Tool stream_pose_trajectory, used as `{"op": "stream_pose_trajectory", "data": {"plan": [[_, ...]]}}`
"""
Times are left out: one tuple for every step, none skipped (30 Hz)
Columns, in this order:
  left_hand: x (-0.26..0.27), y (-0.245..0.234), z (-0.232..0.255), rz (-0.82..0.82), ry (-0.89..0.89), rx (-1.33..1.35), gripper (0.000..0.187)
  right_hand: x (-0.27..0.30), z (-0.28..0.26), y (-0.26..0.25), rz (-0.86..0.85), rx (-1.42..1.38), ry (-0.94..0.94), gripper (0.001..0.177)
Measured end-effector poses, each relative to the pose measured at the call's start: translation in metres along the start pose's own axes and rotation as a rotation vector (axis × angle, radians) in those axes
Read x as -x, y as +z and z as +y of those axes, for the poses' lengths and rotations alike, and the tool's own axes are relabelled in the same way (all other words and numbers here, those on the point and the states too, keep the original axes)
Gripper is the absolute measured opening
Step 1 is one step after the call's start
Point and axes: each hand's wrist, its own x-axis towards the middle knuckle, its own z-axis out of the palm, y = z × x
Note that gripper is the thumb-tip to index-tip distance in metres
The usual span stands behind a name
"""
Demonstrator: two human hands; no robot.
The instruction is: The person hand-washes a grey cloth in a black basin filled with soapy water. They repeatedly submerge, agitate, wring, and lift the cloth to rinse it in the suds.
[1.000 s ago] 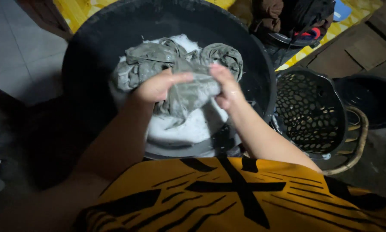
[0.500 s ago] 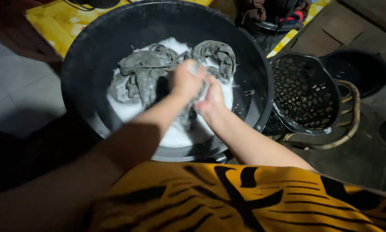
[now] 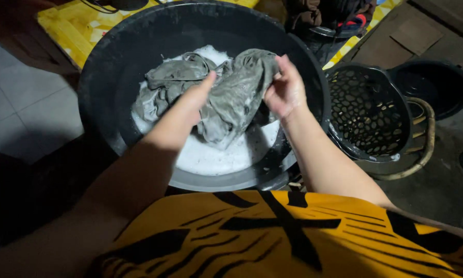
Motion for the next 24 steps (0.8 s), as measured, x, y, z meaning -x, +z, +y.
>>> {"op": "stream_pose_trajectory", "data": {"plan": [[0.007,-0.007,0.003,-0.227,-0.211,0.651,0.045,-0.004,0.006,-0.011,0.030,0.174,0.019,0.039],[0.014,-0.014,0.006,-0.452,-0.429,1.301,0.043,-0.008,0.011,-0.022,0.061,0.347,0.037,0.044],[0.011,-0.010,0.001,-0.449,-0.431,1.305,0.043,-0.006,0.020,-0.024,0.061,0.350,0.041,0.044],[0.009,-0.006,-0.005,-0.534,-0.248,1.448,0.046,-0.004,0.028,-0.025,0.088,0.620,0.097,0.054],[0.006,-0.006,-0.010,-0.613,-0.051,1.577,0.051,-0.004,0.037,-0.024,0.110,0.888,0.149,0.065],[0.013,-0.015,0.001,-0.607,-0.049,1.576,0.051,-0.008,0.036,-0.027,0.103,0.888,0.150,0.065],[0.020,-0.026,0.011,-0.618,0.021,1.605,0.047,-0.012,0.036,-0.030,0.017,0.894,0.122,0.063],[0.028,-0.036,0.021,-0.631,0.092,1.633,0.045,-0.016,0.037,-0.034,-0.069,0.899,0.092,0.061],[0.036,-0.046,0.027,-0.622,0.092,1.629,0.045,-0.010,0.029,-0.027,-0.077,0.897,0.095,0.061],[0.044,-0.057,0.032,-0.522,0.100,1.419,0.055,-0.004,0.022,-0.021,-0.096,0.712,0.038,0.054],[0.051,-0.066,0.039,-0.425,0.106,1.210,0.067,0.004,0.013,-0.015,-0.109,0.527,-0.017,0.046],[0.051,-0.067,0.035,-0.421,0.104,1.208,0.067,0.005,0.007,-0.016,-0.113,0.524,-0.015,0.046],[0.050,-0.068,0.033,-0.447,0.161,0.988,0.072,0.007,-0.001,-0.018,-0.131,0.385,-0.057,0.041],[0.048,-0.069,0.030,-0.469,0.215,0.768,0.077,0.009,-0.008,-0.020,-0.149,0.245,-0.099,0.035],[0.049,-0.071,0.035,-0.468,0.214,0.767,0.077,0.015,-0.012,-0.016,-0.149,0.244,-0.098,0.035],[0.050,-0.074,0.039,-0.466,0.203,0.668,0.074,0.020,-0.016,-0.012,-0.221,0.196,-0.146,0.033],[0.051,-0.076,0.042,-0.462,0.192,0.572,0.071,0.024,-0.021,-0.008,-0.292,0.149,-0.192,0.030],[0.045,-0.067,0.039,-0.461,0.191,0.573,0.071,0.022,-0.019,-0.005,-0.293,0.150,-0.190,0.030],[0.038,-0.059,0.037,-0.447,0.212,1.059,0.057,0.020,-0.019,-0.002,-0.259,0.022,-0.245,0.032],[0.030,-0.050,0.036,-0.416,0.226,1.547,0.046,0.018,-0.019,0.002,-0.225,-0.107,-0.299,0.034],[0.044,-0.033,0.054,-0.418,0.234,1.544,0.046,0.014,-0.004,0.007,-0.231,-0.107,-0.303,0.034],[0.058,-0.016,0.072,-0.136,0.263,1.010,0.037,0.011,0.011,0.013,-0.057,-0.192,-0.255,0.042],[0.074,0.005,0.088,0.124,0.266,0.471,0.037,0.009,0.026,0.015,0.126,-0.276,-0.202,0.053],[0.083,0.011,0.090,0.121,0.266,0.472,0.037,-0.002,0.045,-0.009,0.128,-0.276,-0.204,0.053]]}}
